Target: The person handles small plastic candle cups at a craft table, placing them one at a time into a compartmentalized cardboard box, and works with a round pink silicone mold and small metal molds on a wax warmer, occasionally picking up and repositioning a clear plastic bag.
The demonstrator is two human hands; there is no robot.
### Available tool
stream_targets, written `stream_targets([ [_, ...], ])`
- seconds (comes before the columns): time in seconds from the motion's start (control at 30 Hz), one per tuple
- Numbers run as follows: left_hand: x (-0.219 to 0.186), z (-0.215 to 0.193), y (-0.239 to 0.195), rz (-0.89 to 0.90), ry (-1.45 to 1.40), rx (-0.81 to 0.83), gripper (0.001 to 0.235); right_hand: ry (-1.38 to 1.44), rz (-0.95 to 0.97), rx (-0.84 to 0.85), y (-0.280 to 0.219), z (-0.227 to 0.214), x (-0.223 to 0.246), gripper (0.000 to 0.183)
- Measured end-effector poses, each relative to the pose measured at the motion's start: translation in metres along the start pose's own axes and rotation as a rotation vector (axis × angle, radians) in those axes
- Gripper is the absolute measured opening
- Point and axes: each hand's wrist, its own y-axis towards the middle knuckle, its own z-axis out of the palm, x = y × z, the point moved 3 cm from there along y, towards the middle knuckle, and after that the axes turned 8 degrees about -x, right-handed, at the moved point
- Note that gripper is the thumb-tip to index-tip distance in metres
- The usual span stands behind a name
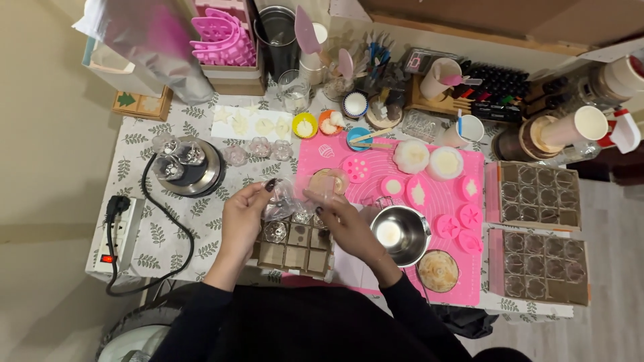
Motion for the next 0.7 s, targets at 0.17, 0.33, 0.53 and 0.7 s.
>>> stream_targets([
  [0.17, -0.021, 0.014, -0.005, -0.089, -0.015, 0.147, 0.034, 0.553, 0.047, 0.016, -0.004, 0.0, -0.008, 0.047],
  [0.33, -0.022, 0.019, -0.004, -0.075, 0.057, 0.298, 0.038, 0.732, 0.364, -0.092, -0.006, 0.01, -0.028, 0.058],
  [0.53, -0.009, 0.014, -0.002, 0.004, -0.043, 0.061, 0.03, 1.217, 0.271, -0.131, -0.004, 0.018, -0.041, 0.046],
  [0.7, -0.033, 0.016, -0.014, 0.009, -0.084, 0.077, 0.032, 1.591, 0.143, 0.04, -0.001, 0.031, -0.05, 0.029],
])
